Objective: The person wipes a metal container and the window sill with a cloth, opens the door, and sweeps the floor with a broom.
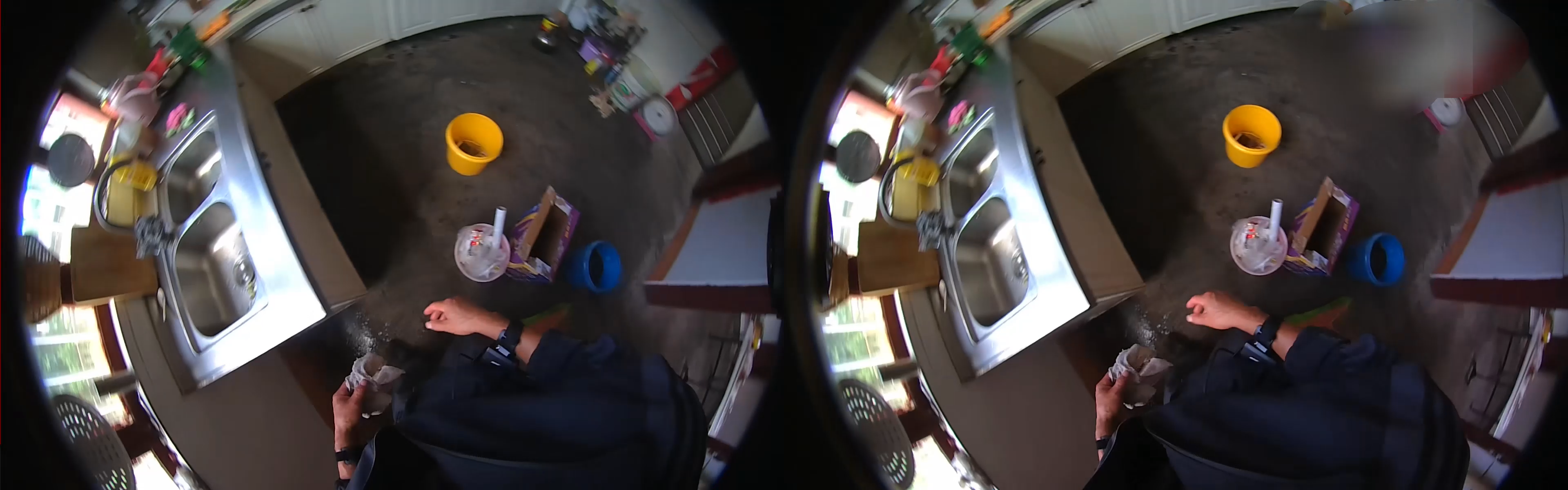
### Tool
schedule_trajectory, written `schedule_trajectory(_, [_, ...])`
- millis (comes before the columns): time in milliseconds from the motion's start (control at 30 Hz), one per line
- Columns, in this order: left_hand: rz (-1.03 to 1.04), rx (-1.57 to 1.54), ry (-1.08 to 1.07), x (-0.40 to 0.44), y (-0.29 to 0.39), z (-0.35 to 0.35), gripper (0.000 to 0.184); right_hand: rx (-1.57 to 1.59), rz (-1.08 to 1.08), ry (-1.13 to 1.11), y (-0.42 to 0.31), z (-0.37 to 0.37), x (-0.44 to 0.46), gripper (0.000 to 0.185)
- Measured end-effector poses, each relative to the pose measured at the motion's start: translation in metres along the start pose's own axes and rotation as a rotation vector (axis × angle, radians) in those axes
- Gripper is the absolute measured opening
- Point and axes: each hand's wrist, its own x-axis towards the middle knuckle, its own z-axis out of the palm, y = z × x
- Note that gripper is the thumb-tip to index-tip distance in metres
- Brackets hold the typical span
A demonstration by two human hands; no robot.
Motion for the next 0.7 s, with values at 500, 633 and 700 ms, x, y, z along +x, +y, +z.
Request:
schedule_trajectory(500, [0.19,1.046,-0.241,0.226,0.018,0.045,0.057,0.131,0.632,0.636,0.128,0.042,-0.208,0.031])
schedule_trajectory(633, [0.291,1.398,-0.388,0.266,-0.036,0.004,0.07,0.283,0.581,0.788,0.128,0.052,-0.216,0.033])
schedule_trajectory(700, [0.167,1.425,-0.371,0.237,-0.02,0.003,0.066,0.271,0.626,0.72,0.126,0.042,-0.211,0.033])
